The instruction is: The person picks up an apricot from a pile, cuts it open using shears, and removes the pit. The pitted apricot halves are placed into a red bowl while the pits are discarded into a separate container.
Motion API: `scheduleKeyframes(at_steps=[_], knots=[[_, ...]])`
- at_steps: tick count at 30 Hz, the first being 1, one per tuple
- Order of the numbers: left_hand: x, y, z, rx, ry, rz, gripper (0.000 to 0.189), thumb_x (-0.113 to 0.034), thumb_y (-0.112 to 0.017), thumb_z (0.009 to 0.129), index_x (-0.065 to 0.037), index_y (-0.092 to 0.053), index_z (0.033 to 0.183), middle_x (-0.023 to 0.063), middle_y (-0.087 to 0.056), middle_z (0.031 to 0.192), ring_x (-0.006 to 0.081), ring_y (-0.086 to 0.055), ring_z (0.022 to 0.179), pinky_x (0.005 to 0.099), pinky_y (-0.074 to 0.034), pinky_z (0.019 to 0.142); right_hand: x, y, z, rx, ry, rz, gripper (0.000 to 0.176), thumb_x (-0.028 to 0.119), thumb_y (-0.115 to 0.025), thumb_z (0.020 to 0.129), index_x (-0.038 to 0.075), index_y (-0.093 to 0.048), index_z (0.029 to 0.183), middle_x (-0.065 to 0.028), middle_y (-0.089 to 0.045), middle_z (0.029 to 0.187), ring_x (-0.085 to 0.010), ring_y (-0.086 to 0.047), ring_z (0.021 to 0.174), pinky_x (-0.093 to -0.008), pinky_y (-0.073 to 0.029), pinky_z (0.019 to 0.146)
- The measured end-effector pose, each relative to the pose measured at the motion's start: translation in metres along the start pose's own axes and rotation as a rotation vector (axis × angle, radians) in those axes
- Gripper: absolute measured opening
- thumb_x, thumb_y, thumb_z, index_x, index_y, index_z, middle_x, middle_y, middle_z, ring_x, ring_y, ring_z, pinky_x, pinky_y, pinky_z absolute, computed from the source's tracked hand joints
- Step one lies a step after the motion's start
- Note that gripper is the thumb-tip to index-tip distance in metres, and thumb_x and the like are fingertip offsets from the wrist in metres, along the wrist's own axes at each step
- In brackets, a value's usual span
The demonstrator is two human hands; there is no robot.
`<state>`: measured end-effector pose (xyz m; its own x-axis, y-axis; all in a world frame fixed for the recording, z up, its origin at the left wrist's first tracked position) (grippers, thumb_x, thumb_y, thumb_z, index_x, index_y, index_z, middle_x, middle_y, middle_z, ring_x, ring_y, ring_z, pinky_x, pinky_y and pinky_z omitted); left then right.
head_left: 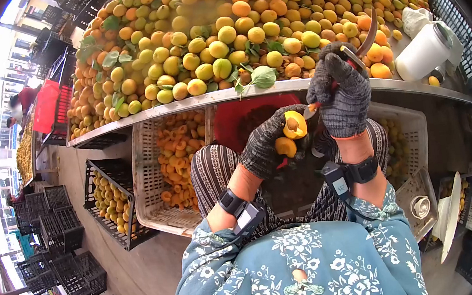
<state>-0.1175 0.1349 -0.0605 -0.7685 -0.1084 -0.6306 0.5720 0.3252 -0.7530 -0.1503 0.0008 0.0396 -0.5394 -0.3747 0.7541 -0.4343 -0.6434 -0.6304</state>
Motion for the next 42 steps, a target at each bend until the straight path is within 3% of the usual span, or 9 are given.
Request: scheduleKeyframes(at_steps=[4, 6, 7, 9, 15, 22, 34, 39, 42], knots=[[0.001, 0.021, 0.000, -0.198, -0.117, 0.415, 0.053, -0.025, -0.069, 0.081, -0.006, -0.051, 0.127, 0.0079, -0.062, 0.108, 0.0166, -0.062, 0.092, 0.0293, -0.051, 0.082, -0.002, -0.004, -0.003, -0.074, 0.028, -0.013, 0.020, 0.018, -0.068, 0.084, 0.003, -0.059, 0.094, -0.0014, -0.051, 0.058, -0.0091, -0.043, 0.040, -0.0229, -0.040, 0.040], [-0.033, -0.025, -0.016, -0.022, -0.645, 1.274, 0.061, -0.014, -0.076, 0.070, -0.006, -0.051, 0.125, 0.0052, -0.060, 0.107, 0.0157, -0.059, 0.094, 0.0301, -0.049, 0.085, -0.005, -0.001, -0.007, -0.129, 0.028, -0.029, 0.020, 0.018, -0.071, 0.082, 0.005, -0.060, 0.093, 0.0002, -0.051, 0.057, -0.0080, -0.043, 0.041, -0.0221, -0.036, 0.040], [-0.034, -0.030, -0.015, -0.021, -0.644, 1.273, 0.061, -0.014, -0.076, 0.070, -0.006, -0.051, 0.125, 0.0052, -0.060, 0.107, 0.0157, -0.059, 0.094, 0.0301, -0.049, 0.085, -0.006, -0.001, -0.008, -0.130, 0.028, -0.031, 0.020, 0.018, -0.071, 0.082, 0.005, -0.060, 0.093, 0.0002, -0.051, 0.057, -0.0080, -0.043, 0.041, -0.0221, -0.036, 0.040], [0.002, -0.008, 0.001, -0.039, 0.023, 0.134, 0.058, -0.011, -0.075, 0.068, -0.005, -0.051, 0.120, 0.0043, -0.058, 0.105, 0.0155, -0.057, 0.095, 0.0298, -0.047, 0.086, -0.010, -0.002, -0.009, -0.118, 0.015, -0.020, 0.019, 0.018, -0.072, 0.082, 0.005, -0.061, 0.090, 0.0004, -0.051, 0.057, -0.0081, -0.044, 0.041, -0.0221, -0.036, 0.039], [-0.005, 0.003, 0.000, -0.104, -0.088, 0.436, 0.050, -0.010, -0.073, 0.069, -0.005, -0.053, 0.115, 0.0026, -0.058, 0.100, 0.0109, -0.055, 0.090, 0.0268, -0.047, 0.079, -0.023, -0.002, -0.017, -0.131, -0.038, 0.011, 0.017, 0.017, -0.072, 0.081, 0.005, -0.063, 0.090, 0.0011, -0.051, 0.057, -0.0075, -0.044, 0.042, -0.0210, -0.034, 0.040], [0.001, -0.001, -0.004, -0.109, 0.016, 0.313, 0.046, -0.009, -0.074, 0.066, -0.005, -0.054, 0.108, 0.0023, -0.058, 0.094, 0.0093, -0.055, 0.082, 0.0240, -0.048, 0.070, -0.039, -0.004, -0.020, -0.105, -0.137, 0.084, 0.016, 0.019, -0.071, 0.083, 0.006, -0.062, 0.087, 0.0018, -0.049, 0.055, -0.0069, -0.042, 0.041, -0.0214, -0.032, 0.039], [-0.010, -0.011, -0.003, -0.043, -0.120, 0.670, 0.058, -0.004, -0.075, 0.060, -0.002, -0.057, 0.115, 0.0045, -0.062, 0.102, 0.0118, -0.056, 0.095, 0.0274, -0.046, 0.086, -0.099, 0.026, -0.025, -0.141, -0.603, 0.463, 0.024, 0.030, -0.066, 0.087, 0.009, -0.056, 0.082, 0.0055, -0.035, 0.051, -0.0099, -0.033, 0.037, -0.0263, -0.030, 0.036], [0.001, -0.002, 0.001, -0.040, 0.065, 0.309, 0.055, -0.003, -0.075, 0.058, -0.004, -0.058, 0.110, 0.0041, -0.062, 0.098, 0.0133, -0.057, 0.088, 0.0284, -0.049, 0.080, -0.090, 0.026, -0.024, -0.130, -0.476, 0.492, 0.023, 0.029, -0.067, 0.086, 0.008, -0.056, 0.084, 0.0050, -0.035, 0.051, -0.0101, -0.034, 0.038, -0.0263, -0.031, 0.037], [0.003, 0.013, 0.003, -0.081, 0.125, 0.503, 0.050, -0.003, -0.076, 0.056, -0.006, -0.058, 0.103, 0.0029, -0.061, 0.092, 0.0137, -0.058, 0.085, 0.0287, -0.051, 0.076, -0.060, 0.026, -0.020, -0.064, -0.323, 0.243, 0.019, 0.022, -0.067, 0.086, 0.006, -0.059, 0.090, 0.0032, -0.045, 0.055, -0.0088, -0.039, 0.040, -0.0259, -0.033, 0.038]])
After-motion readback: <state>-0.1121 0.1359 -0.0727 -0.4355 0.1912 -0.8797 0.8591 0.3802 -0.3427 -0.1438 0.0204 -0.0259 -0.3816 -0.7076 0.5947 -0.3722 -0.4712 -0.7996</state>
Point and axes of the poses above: each hand's wrist, its own z-axis towards the middle knuckle, its own y-axis out of the back of the hand, x = y × z, the point moved 8 cm from there along z, towards the middle knuckle
